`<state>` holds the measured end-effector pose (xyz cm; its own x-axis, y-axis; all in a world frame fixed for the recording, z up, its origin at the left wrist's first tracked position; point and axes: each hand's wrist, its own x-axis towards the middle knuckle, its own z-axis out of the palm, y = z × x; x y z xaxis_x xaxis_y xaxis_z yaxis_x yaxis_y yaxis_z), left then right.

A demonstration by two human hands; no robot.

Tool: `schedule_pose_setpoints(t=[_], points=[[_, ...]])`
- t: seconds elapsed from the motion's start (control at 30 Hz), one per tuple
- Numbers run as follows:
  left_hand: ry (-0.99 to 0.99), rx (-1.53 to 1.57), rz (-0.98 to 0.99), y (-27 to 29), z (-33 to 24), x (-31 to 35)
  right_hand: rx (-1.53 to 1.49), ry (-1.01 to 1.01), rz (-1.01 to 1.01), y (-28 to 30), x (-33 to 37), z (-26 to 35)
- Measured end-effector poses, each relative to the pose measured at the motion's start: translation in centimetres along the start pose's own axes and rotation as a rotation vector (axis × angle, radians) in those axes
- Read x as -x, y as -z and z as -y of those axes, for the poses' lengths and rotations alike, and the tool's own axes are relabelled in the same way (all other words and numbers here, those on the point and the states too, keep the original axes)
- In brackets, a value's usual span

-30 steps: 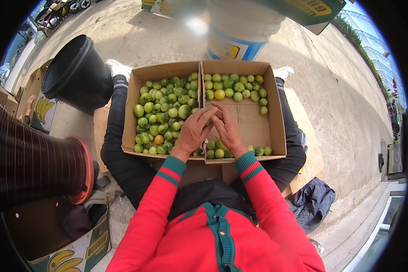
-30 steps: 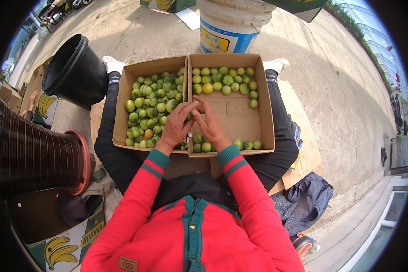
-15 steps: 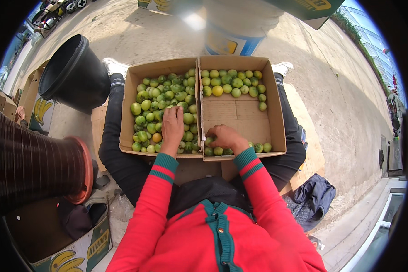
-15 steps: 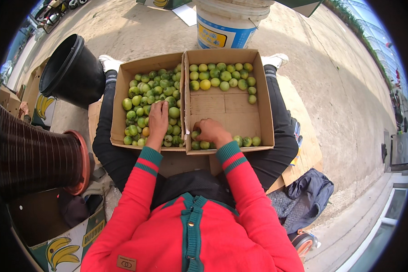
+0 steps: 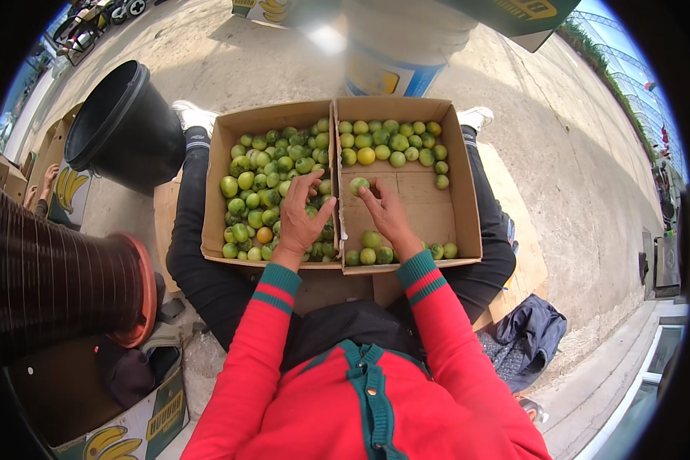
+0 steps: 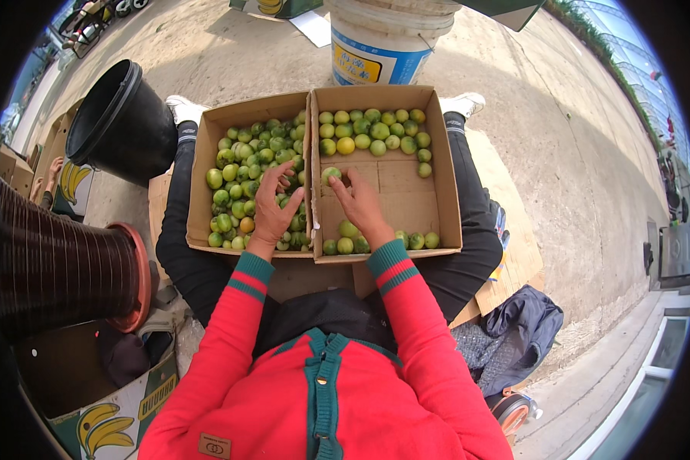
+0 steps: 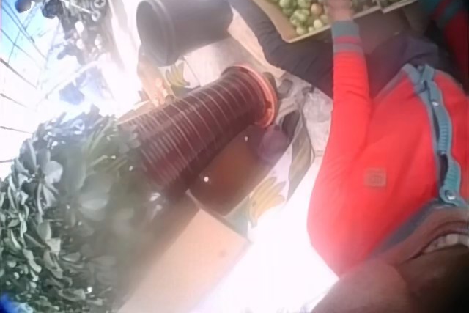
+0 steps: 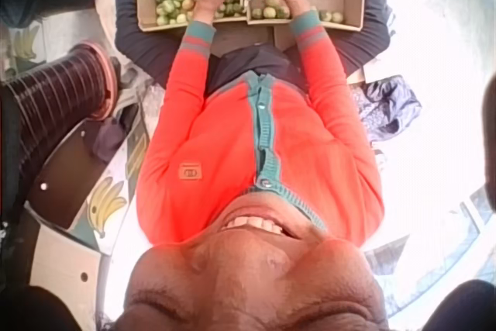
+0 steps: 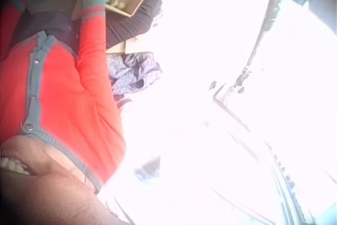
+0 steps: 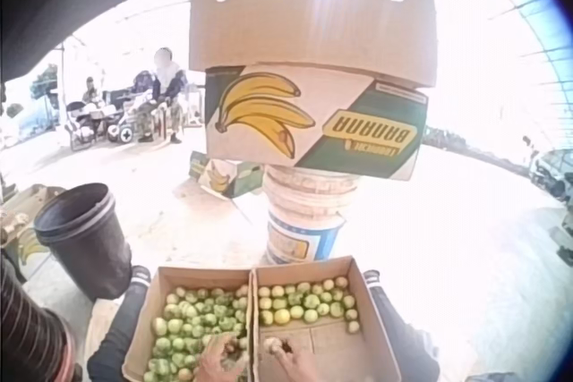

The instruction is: The person sits on the ground and sorts green round fruit by hand from a full cardboard box into an empty one. The person repeatedly picks fruit from the right box and places it into the left box, gradually filling the second container.

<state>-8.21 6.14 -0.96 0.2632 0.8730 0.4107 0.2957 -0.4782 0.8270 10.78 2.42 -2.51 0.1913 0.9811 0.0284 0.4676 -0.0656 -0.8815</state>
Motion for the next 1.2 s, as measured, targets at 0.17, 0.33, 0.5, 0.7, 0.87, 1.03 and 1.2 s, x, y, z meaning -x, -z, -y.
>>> schedule_pose_setpoints(t=[0.17, 0.33, 0.5, 0.7, 0.87, 1.03, 1.2], points=[[-0.226, -0.083, 0.2, -1.3, -1.0, 0.4, -0.095, 0.2, 0.07, 0.2, 0.7, 1.6], [-0.108, -0.081, 0.004, -1.6, -0.1, 0.0, -0.092, 0.174, 0.098, -0.3, -0.3, -1.1], [0.154, -0.276, -0.174, -0.6, 2.8, 0.2, 0.601, 0.003, 0.396, 0.6, 0.8, -2.7], [0.355, -0.492, 0.025, -0.8, 3.0, 0.4, 0.659, -0.057, 0.512, 0.0, 0.9, -3.7], [0.395, -0.233, -0.094, -0.2, 2.4, 0.0, 0.094, -0.106, 0.103, -0.1, -0.1, -1.5], [-0.094, -0.18, 0.055, -0.5, -0.3, -0.1, -0.514, 0.008, 0.086, 0.0, 0.1, 0.2], [-0.294, -0.276, 0.188, -1.6, -0.5, 0.1, -0.721, 0.002, 0.249, -0.4, 0.6, 1.5]])
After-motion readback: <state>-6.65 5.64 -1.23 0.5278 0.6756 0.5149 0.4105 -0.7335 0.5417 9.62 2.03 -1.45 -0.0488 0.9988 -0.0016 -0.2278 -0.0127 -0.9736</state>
